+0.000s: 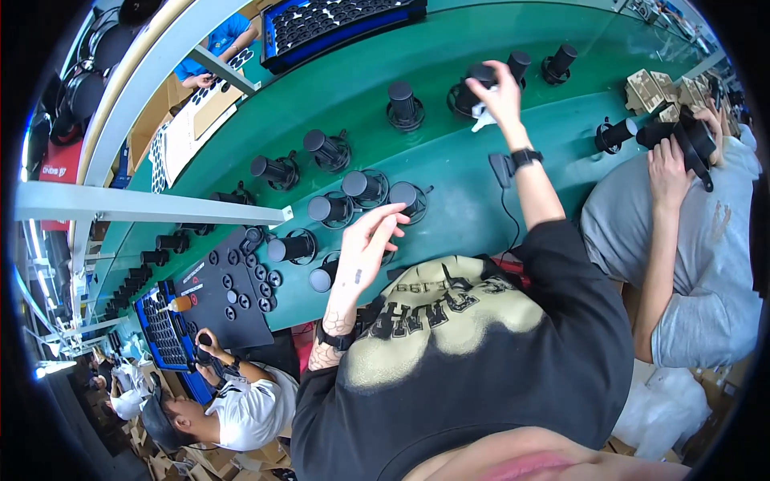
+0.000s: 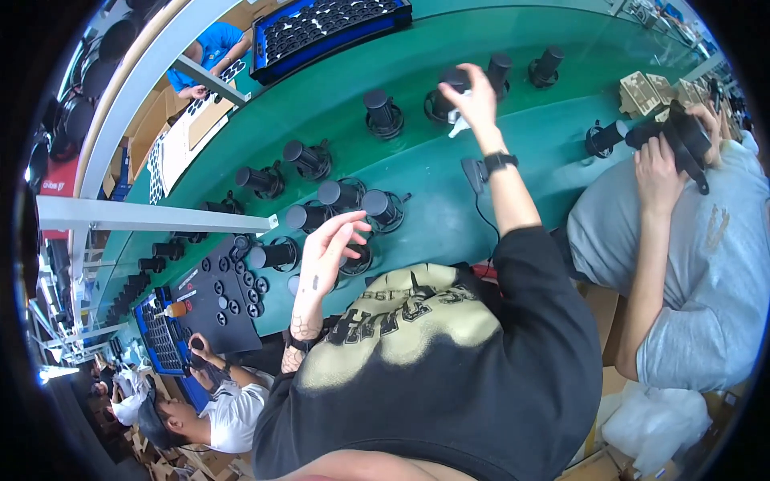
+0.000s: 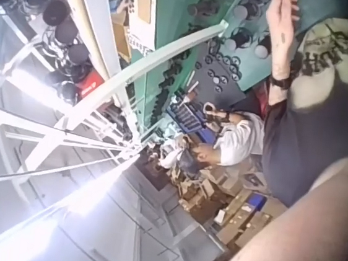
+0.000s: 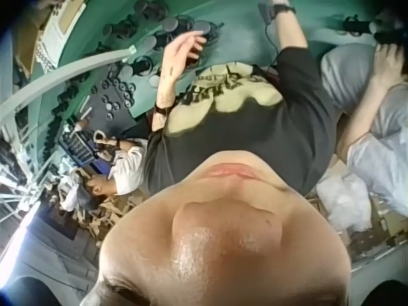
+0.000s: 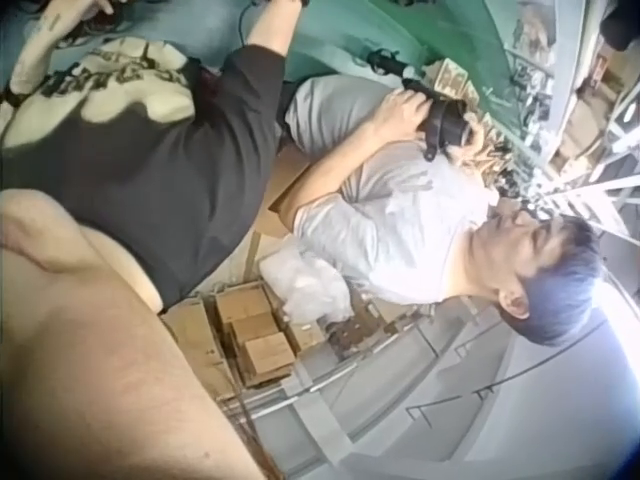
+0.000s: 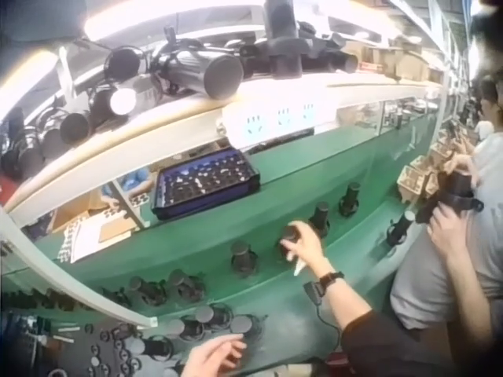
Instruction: The person picks up a microphone, wipes it and its stand with a cloth, and turns it over to wipe the bottom before setting it down. They repeat this process, picking up and wiping three more microphones in sequence.
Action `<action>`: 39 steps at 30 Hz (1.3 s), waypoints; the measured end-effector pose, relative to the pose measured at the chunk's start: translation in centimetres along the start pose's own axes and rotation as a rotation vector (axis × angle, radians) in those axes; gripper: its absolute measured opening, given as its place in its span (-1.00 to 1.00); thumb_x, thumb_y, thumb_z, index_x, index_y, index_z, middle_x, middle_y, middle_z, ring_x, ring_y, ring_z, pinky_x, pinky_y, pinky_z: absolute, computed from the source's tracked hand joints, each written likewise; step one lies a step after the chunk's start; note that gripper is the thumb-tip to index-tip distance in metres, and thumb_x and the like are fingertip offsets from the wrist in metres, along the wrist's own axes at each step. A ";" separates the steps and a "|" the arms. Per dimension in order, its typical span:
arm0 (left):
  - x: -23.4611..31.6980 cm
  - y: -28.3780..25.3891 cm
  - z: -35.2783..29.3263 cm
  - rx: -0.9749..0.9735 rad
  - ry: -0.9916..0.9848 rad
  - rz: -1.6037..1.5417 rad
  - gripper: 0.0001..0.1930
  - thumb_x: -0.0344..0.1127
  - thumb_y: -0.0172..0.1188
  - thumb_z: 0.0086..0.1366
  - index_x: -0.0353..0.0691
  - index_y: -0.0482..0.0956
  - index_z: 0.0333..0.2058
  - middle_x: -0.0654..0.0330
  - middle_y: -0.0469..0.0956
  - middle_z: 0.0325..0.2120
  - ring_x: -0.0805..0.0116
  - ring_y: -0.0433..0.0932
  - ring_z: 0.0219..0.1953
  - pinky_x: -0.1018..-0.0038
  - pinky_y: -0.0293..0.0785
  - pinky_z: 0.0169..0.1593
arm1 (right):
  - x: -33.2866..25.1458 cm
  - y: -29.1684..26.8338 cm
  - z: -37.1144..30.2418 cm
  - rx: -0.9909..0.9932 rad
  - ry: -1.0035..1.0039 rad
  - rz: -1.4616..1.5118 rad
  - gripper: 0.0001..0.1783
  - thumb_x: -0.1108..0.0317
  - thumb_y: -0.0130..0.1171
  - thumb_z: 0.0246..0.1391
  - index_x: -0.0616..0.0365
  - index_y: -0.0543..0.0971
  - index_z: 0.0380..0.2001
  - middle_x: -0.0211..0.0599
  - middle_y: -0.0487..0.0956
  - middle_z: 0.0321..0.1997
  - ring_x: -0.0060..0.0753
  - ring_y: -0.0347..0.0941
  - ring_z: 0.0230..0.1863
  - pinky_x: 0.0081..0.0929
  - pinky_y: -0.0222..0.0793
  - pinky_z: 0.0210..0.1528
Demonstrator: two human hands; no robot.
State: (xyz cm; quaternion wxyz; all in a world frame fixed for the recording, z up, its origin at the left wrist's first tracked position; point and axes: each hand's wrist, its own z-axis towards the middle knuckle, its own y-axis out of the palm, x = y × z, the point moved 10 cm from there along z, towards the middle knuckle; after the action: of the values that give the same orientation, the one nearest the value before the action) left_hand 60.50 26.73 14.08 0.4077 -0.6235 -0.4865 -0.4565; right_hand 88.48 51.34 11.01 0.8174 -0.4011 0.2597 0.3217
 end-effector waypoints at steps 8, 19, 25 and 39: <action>8.8 1.5 -1.2 0.291 0.486 0.391 -0.35 -0.41 0.42 -0.04 -0.29 0.41 0.07 0.13 0.55 -0.23 0.50 0.53 -0.29 0.60 0.56 -0.35 | -3.1 -2.0 -5.1 -0.257 0.711 0.955 -0.54 0.06 0.12 0.09 0.27 0.50 -0.15 -0.29 0.56 -0.39 -0.52 0.50 -0.37 -0.53 0.42 -0.27; 15.0 4.3 -6.9 0.311 1.035 0.619 -0.25 -0.30 0.58 -0.30 -0.31 0.48 -0.05 0.06 0.48 -0.16 0.39 0.54 -0.27 0.56 0.60 -0.31 | -15.8 -1.3 -12.2 -0.496 0.890 1.534 -0.58 0.03 -0.03 0.16 0.21 0.52 -0.29 -0.26 0.58 -0.33 -0.47 0.53 -0.33 -0.49 0.50 -0.20; 15.5 3.4 -7.9 0.382 1.008 0.514 -0.31 -0.23 0.56 -0.27 -0.30 0.52 -0.08 0.14 0.52 -0.33 0.38 0.54 -0.30 0.54 0.60 -0.31 | -15.5 -1.2 -12.1 -0.518 0.827 1.507 -0.57 0.02 -0.06 0.19 0.21 0.52 -0.30 -0.27 0.58 -0.34 -0.49 0.53 -0.34 -0.52 0.49 -0.24; 16.5 -0.1 -7.0 0.400 0.638 0.407 -0.76 -0.41 0.10 0.25 -0.36 0.60 -0.15 0.26 0.46 -0.57 0.65 0.39 -0.56 0.72 0.23 -0.58 | -16.4 3.5 -18.2 -0.917 0.691 1.322 -0.48 -0.01 -0.23 0.26 0.24 0.52 -0.20 -0.39 0.51 -0.57 -0.60 0.27 -0.78 -0.67 0.11 -0.74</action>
State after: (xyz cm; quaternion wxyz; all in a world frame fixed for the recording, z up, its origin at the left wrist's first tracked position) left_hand 61.05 23.90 31.77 0.7326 -0.4429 -0.2819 -0.4333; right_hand 72.09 32.79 10.66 0.0971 -0.5325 0.5173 0.6628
